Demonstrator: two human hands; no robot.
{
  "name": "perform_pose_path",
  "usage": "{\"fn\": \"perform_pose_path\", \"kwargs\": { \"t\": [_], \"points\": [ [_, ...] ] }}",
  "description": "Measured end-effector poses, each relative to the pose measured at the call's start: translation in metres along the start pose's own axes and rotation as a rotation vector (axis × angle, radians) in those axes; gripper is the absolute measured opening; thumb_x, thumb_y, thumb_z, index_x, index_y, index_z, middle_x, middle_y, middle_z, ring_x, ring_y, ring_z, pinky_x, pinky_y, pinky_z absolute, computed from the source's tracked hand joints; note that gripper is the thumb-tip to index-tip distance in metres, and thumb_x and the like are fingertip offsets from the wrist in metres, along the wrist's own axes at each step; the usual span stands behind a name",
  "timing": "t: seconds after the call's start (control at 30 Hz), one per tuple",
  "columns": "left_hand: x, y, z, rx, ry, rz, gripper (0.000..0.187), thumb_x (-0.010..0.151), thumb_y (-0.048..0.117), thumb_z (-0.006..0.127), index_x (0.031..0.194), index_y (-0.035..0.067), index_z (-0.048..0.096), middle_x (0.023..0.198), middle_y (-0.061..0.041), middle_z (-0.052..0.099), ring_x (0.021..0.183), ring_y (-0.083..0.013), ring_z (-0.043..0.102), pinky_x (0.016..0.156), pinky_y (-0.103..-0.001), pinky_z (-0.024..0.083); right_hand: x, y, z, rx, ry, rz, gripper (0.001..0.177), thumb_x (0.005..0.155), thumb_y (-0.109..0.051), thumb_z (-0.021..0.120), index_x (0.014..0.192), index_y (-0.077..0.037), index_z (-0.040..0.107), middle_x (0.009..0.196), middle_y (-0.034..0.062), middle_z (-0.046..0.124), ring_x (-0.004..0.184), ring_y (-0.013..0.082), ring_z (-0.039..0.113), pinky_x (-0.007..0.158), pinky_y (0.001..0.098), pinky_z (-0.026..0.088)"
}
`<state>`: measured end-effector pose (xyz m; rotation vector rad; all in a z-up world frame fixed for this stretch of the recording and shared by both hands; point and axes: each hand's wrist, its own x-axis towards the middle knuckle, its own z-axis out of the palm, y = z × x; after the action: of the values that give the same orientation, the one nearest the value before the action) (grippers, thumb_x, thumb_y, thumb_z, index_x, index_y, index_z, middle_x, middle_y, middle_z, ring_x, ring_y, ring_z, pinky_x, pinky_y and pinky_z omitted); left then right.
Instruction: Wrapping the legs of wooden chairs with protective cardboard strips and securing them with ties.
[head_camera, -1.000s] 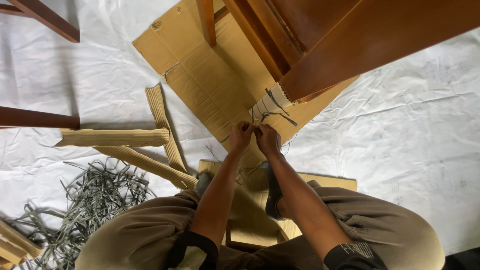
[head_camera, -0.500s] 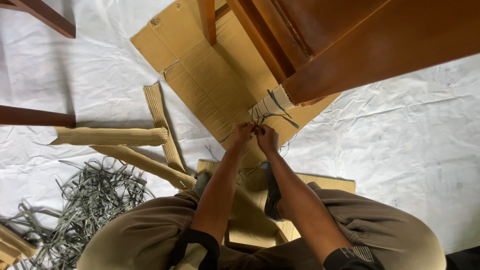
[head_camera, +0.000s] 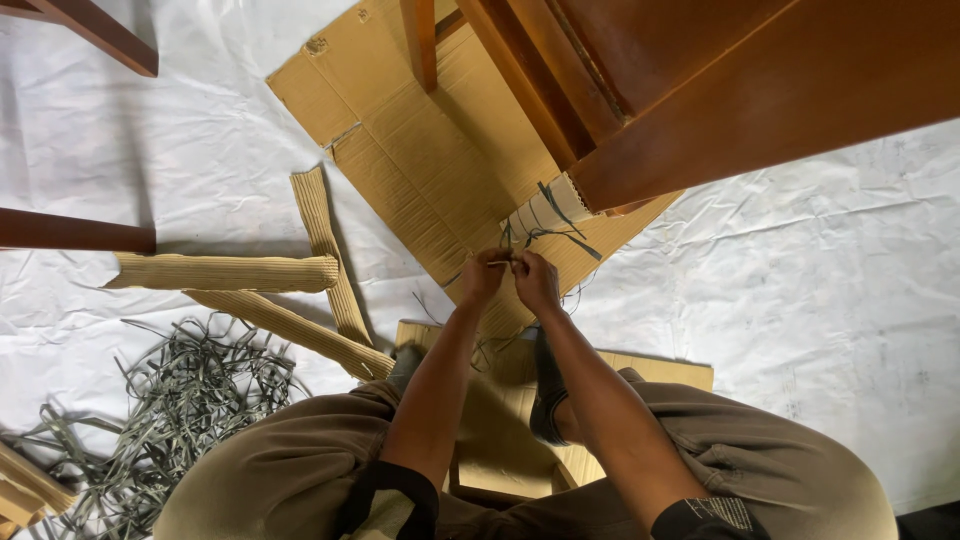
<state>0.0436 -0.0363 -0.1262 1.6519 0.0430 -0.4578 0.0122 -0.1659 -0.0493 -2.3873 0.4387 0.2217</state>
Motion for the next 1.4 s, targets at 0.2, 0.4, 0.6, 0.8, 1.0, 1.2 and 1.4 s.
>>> {"fn": "perform_pose_path", "kwargs": {
  "t": [0.2, 0.4, 0.6, 0.8, 1.0, 1.2, 1.4],
  "points": [
    [-0.014, 0.036, -0.014, 0.433, 0.059, -0.065, 0.020, 0.084, 0.023, 0.075, 0.101, 0.032, 0.082, 0.089, -0.001, 0.079, 0.085, -0.0271, 0.076, 0.077, -0.035, 0.058, -0.004, 0.002, -0.007, 0.027, -0.004, -0.110, 0.018, 0.092, -0.017, 0.068, 0.105, -0.024, 0.078, 0.091, 0.0082, 0.075, 0.093, 0.0310, 0.073, 0.087, 0.0443, 0.056],
    [-0.012, 0.066, -0.029, 0.744, 0.116, 0.142, 0.006, 0.087, 0.024, 0.076, 0.090, 0.024, 0.081, 0.087, -0.004, 0.065, 0.080, -0.0228, 0.064, 0.079, -0.033, 0.048, 0.002, -0.006, -0.015, 0.027, 0.046, -0.062, 0.015, 0.091, -0.022, 0.074, 0.105, -0.020, 0.076, 0.094, 0.0080, 0.077, 0.095, 0.0323, 0.074, 0.085, 0.0466, 0.057],
    [0.008, 0.032, -0.026, 0.771, 0.066, 0.127, 0.009, 0.089, 0.019, 0.073, 0.095, 0.021, 0.080, 0.092, -0.006, 0.067, 0.090, -0.0272, 0.065, 0.076, -0.036, 0.052, 0.018, 0.008, -0.015, -0.072, 0.080, 0.053, 0.010, 0.091, -0.027, 0.071, 0.099, -0.023, 0.075, 0.091, 0.0069, 0.077, 0.093, 0.0338, 0.074, 0.083, 0.0490, 0.058],
    [0.011, 0.045, -0.030, 0.751, 0.105, 0.090, 0.012, 0.092, 0.023, 0.068, 0.095, 0.020, 0.078, 0.089, -0.011, 0.072, 0.088, -0.0320, 0.070, 0.072, -0.038, 0.053, 0.024, 0.014, -0.021, -0.110, 0.111, 0.133, 0.012, 0.094, -0.029, 0.068, 0.100, -0.019, 0.072, 0.092, 0.0105, 0.076, 0.095, 0.0362, 0.074, 0.083, 0.0507, 0.057],
    [0.017, 0.045, -0.031, 0.754, 0.128, 0.072, 0.012, 0.094, 0.021, 0.065, 0.095, 0.015, 0.076, 0.090, -0.014, 0.072, 0.089, -0.0332, 0.070, 0.076, -0.038, 0.055, 0.024, 0.024, -0.021, -0.136, 0.128, 0.149, 0.013, 0.098, -0.029, 0.062, 0.100, -0.017, 0.067, 0.095, 0.0143, 0.074, 0.096, 0.0404, 0.072, 0.085, 0.0545, 0.056],
    [0.022, 0.053, -0.030, 0.765, 0.121, 0.051, 0.011, 0.095, 0.020, 0.063, 0.096, 0.015, 0.072, 0.094, -0.014, 0.071, 0.091, -0.0321, 0.070, 0.078, -0.038, 0.054, 0.025, 0.023, -0.027, -0.155, 0.108, 0.204, 0.017, 0.101, -0.031, 0.058, 0.099, -0.015, 0.062, 0.096, 0.0149, 0.073, 0.099, 0.0418, 0.071, 0.087, 0.0554, 0.054],
    [0.029, 0.064, -0.029, 0.771, 0.094, -0.003, 0.008, 0.096, 0.017, 0.062, 0.098, 0.013, 0.069, 0.100, -0.014, 0.069, 0.097, -0.0326, 0.070, 0.079, -0.037, 0.056, 0.025, 0.019, -0.033, -0.191, 0.090, 0.203, 0.018, 0.102, -0.030, 0.055, 0.091, -0.017, 0.057, 0.090, 0.0128, 0.068, 0.096, 0.0412, 0.071, 0.085, 0.0529, 0.054]
  ]
}}
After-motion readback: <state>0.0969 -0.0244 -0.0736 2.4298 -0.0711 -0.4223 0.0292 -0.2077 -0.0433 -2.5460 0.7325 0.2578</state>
